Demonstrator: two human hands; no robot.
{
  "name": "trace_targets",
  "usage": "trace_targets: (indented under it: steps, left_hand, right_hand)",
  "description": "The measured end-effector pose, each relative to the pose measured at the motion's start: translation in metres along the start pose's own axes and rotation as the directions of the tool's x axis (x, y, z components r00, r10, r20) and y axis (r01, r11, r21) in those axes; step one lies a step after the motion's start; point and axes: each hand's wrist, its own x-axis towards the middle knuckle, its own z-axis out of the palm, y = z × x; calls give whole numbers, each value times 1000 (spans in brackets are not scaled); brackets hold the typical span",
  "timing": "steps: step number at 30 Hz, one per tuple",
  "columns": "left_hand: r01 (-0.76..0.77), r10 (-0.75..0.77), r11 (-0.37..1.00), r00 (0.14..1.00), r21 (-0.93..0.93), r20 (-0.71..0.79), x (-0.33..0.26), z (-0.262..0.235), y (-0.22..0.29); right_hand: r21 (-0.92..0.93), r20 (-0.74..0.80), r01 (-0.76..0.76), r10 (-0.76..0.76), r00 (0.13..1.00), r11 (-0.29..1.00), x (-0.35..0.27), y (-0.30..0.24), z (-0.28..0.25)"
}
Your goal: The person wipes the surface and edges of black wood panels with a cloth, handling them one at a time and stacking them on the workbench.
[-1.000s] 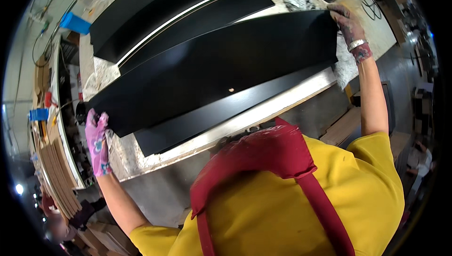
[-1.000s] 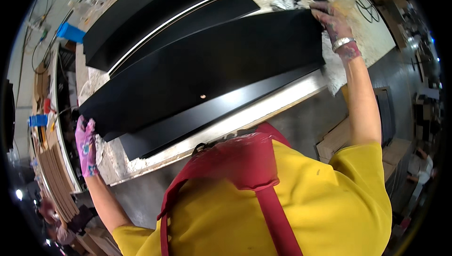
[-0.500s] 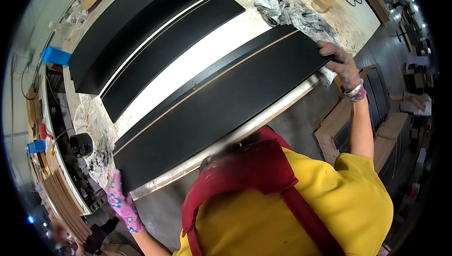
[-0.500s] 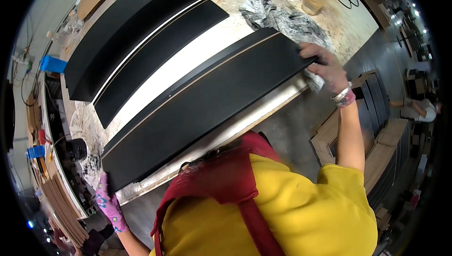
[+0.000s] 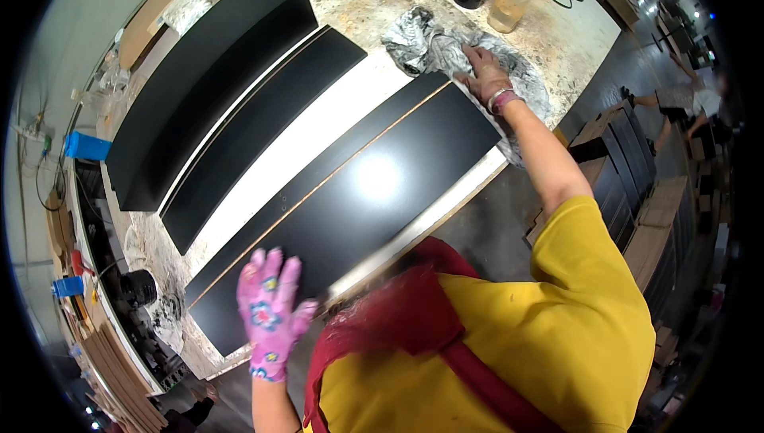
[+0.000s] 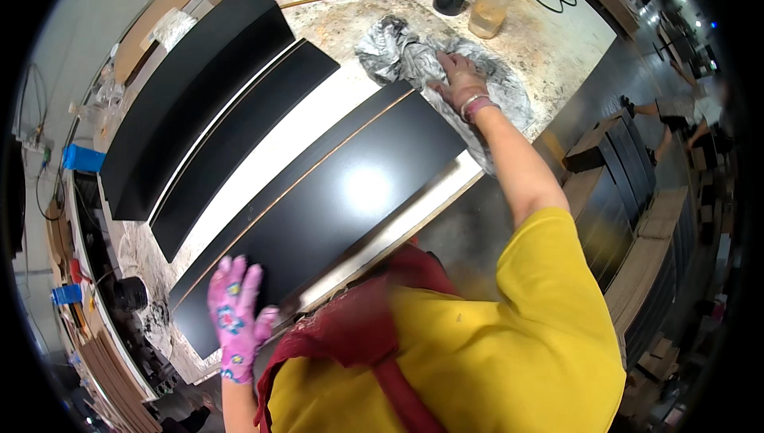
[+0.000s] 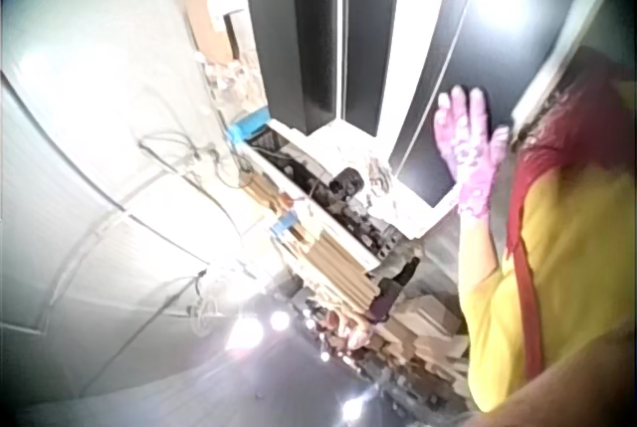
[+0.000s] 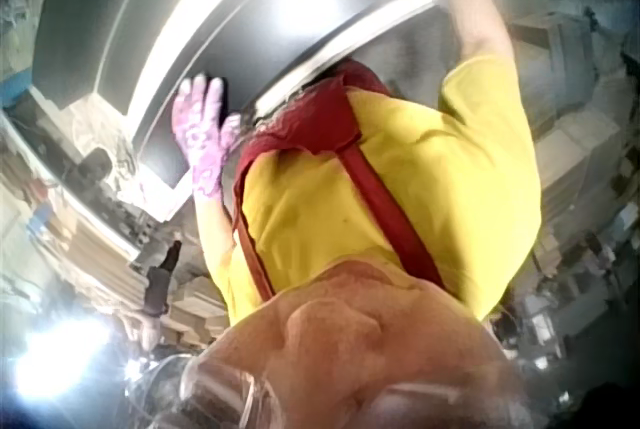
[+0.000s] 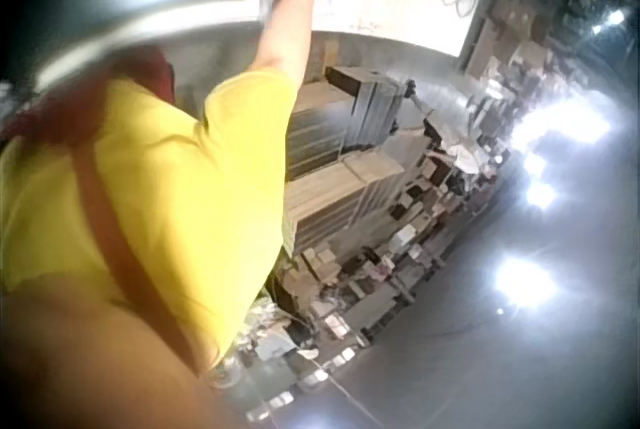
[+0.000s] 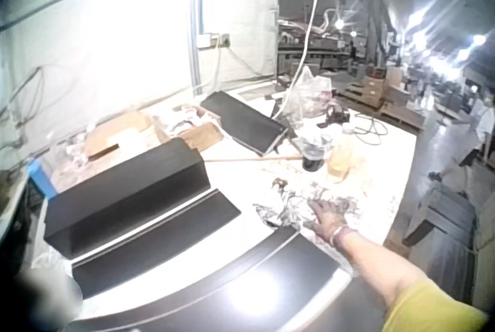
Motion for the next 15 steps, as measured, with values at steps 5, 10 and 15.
trace_targets:
  steps: [5,10,15]
  left_hand:
    - [-67,68,998,997,-15,45,36,11,16]
    - [-56,57,998,992,-7,111,37,13,17]
    - [-67,65,998,993,17,101,38,6,17]
  right_hand:
    - [502,-12,-186,222,975,845,18,67,-23]
    - [652,-73,321,-365,928,686,-70,-62,-134]
    - [401,3,826,-903,430,395,-135,-159,-76]
